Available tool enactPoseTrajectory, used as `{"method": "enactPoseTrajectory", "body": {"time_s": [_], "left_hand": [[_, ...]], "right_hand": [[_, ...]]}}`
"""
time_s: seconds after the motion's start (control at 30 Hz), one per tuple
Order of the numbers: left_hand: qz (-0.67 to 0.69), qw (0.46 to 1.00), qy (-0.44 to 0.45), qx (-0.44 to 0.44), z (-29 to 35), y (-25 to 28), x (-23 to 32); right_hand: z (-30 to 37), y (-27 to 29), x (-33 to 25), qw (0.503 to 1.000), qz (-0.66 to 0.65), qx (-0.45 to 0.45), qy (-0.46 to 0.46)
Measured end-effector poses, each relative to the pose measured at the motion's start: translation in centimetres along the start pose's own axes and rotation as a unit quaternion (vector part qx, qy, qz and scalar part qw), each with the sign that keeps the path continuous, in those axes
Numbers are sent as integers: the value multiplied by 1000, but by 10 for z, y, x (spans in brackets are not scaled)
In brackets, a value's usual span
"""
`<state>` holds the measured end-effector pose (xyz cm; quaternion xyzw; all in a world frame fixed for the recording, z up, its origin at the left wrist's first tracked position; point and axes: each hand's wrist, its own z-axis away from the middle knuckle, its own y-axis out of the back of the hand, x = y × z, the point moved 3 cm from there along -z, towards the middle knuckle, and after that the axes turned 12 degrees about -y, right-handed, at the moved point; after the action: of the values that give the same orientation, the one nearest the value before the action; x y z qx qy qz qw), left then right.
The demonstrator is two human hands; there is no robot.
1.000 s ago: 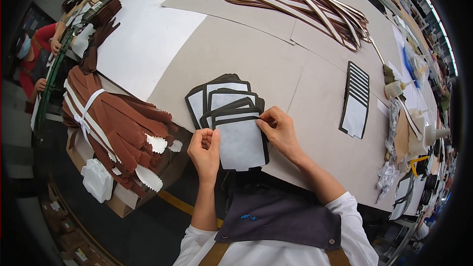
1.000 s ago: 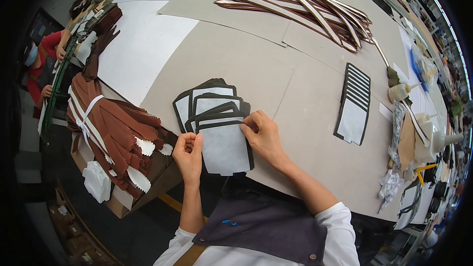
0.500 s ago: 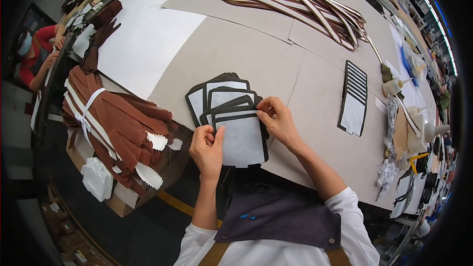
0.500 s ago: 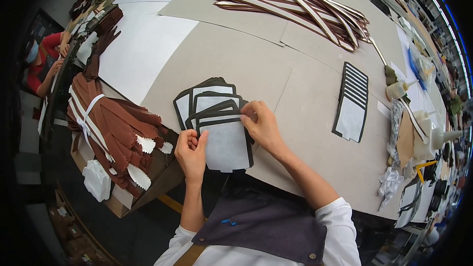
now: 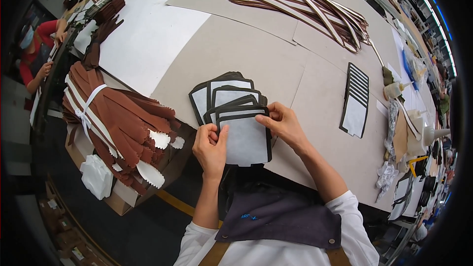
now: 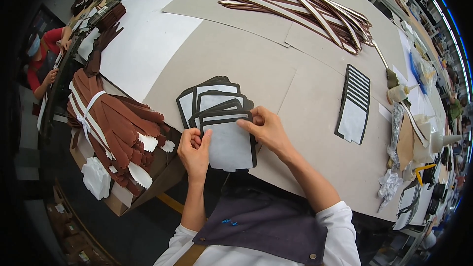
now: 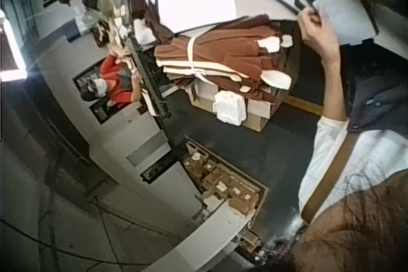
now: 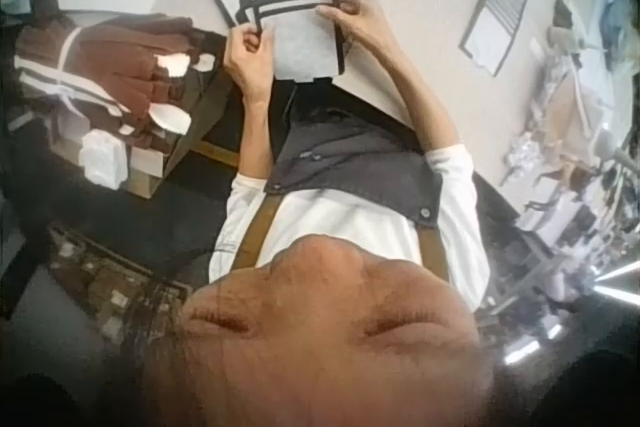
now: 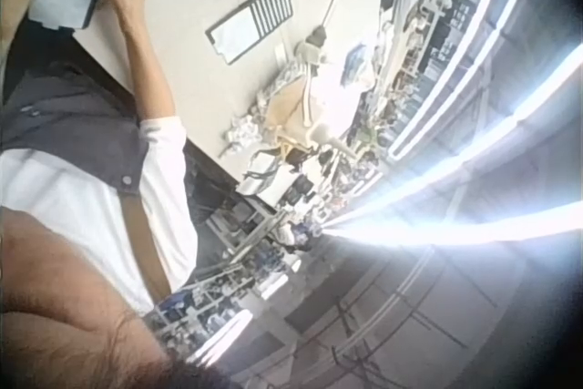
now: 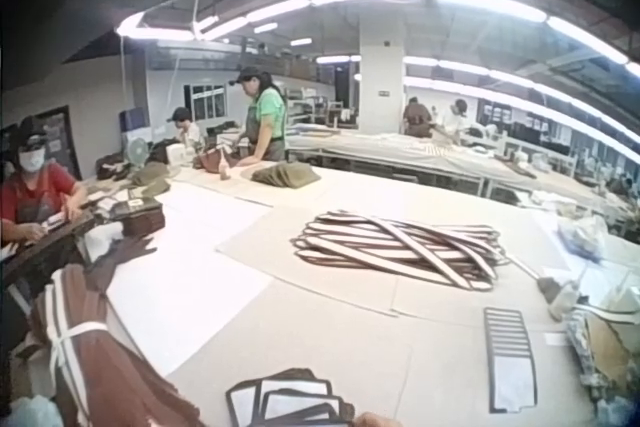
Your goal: Applying glue to leather strips and assembling them into cardholder sections for a wallet.
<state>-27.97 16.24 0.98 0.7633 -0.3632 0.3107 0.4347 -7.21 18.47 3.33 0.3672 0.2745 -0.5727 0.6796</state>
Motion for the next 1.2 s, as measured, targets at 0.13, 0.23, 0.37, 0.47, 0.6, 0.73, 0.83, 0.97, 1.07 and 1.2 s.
{"method": "enactPoseTrajectory", "body": {"time_s": [0.13, 0.23, 0.37, 0.47, 0.6, 0.73, 0.83, 0.97, 1.07, 1.2], "left_hand": [[56, 996, 67, 2, 2, -1, -2], [156, 987, 31, 23, 2, 10, 0], [245, 968, -53, -19, 17, 24, -4], [244, 965, 68, -62, 17, 18, -9], [145, 982, 112, -44, 5, 4, -10], [114, 989, 84, -39, 3, 5, -8], [112, 989, 89, -40, 2, 4, -7], [113, 987, 103, -41, 3, 5, -9], [114, 989, 86, -33, 3, 3, -10], [117, 989, 89, -32, 3, 2, -8]], "right_hand": [[9, -6, 17, 992, 64, 27, 102], [43, -10, 8, 915, 150, 41, 372], [57, -4, 8, 950, 126, 14, 285], [29, -5, 25, 995, -24, -19, 91], [9, -3, 34, 998, 3, 29, 61], [8, -3, 34, 993, 47, 66, 89], [8, -2, 29, 996, 17, 54, 62], [6, -2, 26, 996, 48, 49, 56], [4, -2, 28, 992, 75, 58, 81], [5, -1, 25, 991, 94, 53, 84]]}}
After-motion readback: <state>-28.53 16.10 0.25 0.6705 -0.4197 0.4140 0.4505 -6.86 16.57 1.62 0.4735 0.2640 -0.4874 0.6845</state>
